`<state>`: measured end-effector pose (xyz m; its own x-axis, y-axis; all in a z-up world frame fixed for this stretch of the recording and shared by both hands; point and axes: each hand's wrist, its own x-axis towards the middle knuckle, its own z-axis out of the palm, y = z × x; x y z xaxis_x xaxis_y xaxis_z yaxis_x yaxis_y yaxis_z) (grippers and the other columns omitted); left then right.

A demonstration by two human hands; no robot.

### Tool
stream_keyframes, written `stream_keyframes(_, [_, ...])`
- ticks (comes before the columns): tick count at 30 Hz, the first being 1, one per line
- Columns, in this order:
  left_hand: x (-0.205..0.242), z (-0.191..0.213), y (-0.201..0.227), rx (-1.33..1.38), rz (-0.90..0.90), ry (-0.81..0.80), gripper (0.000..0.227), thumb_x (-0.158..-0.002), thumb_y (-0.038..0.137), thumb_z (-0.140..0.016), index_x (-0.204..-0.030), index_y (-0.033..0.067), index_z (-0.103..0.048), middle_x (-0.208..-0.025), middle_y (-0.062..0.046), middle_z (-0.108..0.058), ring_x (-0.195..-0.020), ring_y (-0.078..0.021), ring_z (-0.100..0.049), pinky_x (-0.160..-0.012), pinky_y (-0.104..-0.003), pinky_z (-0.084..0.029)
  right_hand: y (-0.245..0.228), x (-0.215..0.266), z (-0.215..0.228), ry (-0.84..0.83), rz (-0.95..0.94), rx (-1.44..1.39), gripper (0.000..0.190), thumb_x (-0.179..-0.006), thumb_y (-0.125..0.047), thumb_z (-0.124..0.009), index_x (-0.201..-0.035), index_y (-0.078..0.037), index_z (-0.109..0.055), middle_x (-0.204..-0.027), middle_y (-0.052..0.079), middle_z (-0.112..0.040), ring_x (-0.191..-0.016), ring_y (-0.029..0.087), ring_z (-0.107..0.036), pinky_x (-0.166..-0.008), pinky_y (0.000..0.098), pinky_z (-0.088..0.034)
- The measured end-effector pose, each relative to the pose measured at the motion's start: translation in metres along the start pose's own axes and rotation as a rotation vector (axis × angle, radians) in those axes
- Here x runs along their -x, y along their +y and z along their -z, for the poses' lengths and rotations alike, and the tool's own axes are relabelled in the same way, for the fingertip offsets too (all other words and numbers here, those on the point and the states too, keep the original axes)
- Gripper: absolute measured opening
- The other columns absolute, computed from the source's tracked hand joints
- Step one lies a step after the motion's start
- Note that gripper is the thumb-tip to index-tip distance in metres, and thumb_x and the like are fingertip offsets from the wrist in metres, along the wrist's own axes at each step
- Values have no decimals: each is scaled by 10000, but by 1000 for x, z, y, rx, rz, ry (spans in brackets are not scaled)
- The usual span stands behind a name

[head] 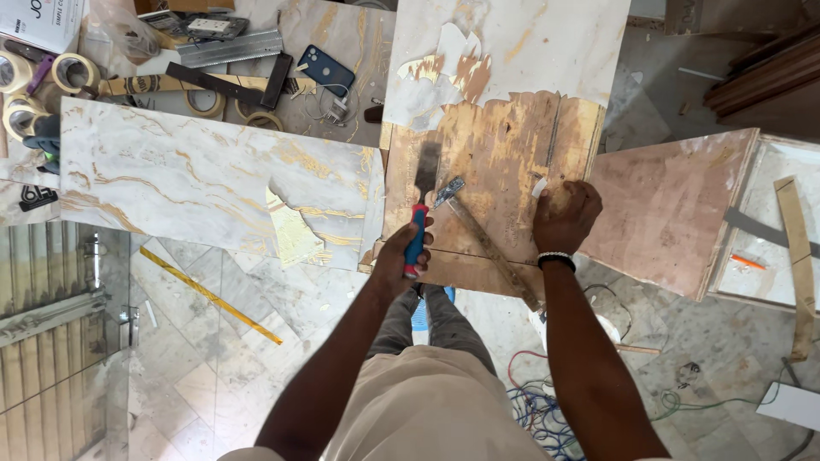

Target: The person uses a scraper to remove a marble-patterned vinyl sheet from a wooden surface. They systematically scrape the material, lifting and peeling away sections of the vinyl to expose the wood underneath.

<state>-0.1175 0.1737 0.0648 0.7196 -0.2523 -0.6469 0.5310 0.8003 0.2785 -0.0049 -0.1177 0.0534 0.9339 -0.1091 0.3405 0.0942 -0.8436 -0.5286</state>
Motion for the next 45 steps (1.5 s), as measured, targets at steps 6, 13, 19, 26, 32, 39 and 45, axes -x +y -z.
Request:
stream_keyframes(6, [37,-13,16,72,-45,99,593,-962,495,-539,-1425,131,-474,-1035,-86,-657,-708,-170,-632,-530,-290,-515,-4,4,2,-8,15,22,358,-958,-117,-814,-1243,-26,-617,-1348,144,-516,-1294,352,-507,-1073,471,-491])
stream_keyframes(13, [69,-34,55,-604,-282,424,550,-966,173,-623,-1495,85,-498,-1054,-108,-773,-505,-81,-525,-408,-233,-416,-8,0,-2,-54,-24,82,380,-931,-79,-748,-1264,-21,-574,-1335,196,-486,-1273,375,-498,-1055,472,-481])
stream_keyframes(19, [37,-38,65,-494,-293,378,508,-963,150,-637,-1449,47,-535,-957,-61,-730,-460,-57,-467,-387,-237,-374,0,3,-7,-75,21,183,410,-910,-87,-759,-1263,-23,-560,-1339,190,-478,-1289,387,-482,-1065,506,-453])
stream_keyframes(26, [12,1,8,-532,-338,515,408,-971,253,-695,-1287,0,-643,-859,-64,-720,-494,-55,-518,-421,-241,-424,-2,7,-4,-59,-3,91,412,-918,-97,-759,-1278,-34,-568,-1374,179,-485,-1292,387,-501,-1074,503,-459])
stream_keyframes(32, [-17,4,-24,-432,-239,547,417,-992,384,-732,-1002,-28,-665,-761,-55,-649,-480,-87,-527,-407,-257,-404,-9,1,-3,-61,-16,93,401,-906,-87,-766,-1255,-37,-575,-1365,181,-495,-1285,388,-503,-1073,503,-462])
stream_keyframes(39, [-19,-13,7,46,141,194,394,-957,539,-598,-1004,150,-638,-683,36,-532,-441,-77,-422,-374,-235,-300,-11,0,0,-51,-11,119,399,-884,-77,-779,-1229,-35,-583,-1351,182,-501,-1277,391,-505,-1053,500,-471])
stream_keyframes(45, [-15,-28,18,-209,219,302,454,-991,593,-547,-855,160,-536,-601,31,-453,-423,-103,-390,-376,-275,-300,-9,-5,1,-60,-7,79,418,-887,-68,-771,-1258,-17,-586,-1336,172,-488,-1281,362,-509,-1037,476,-499])
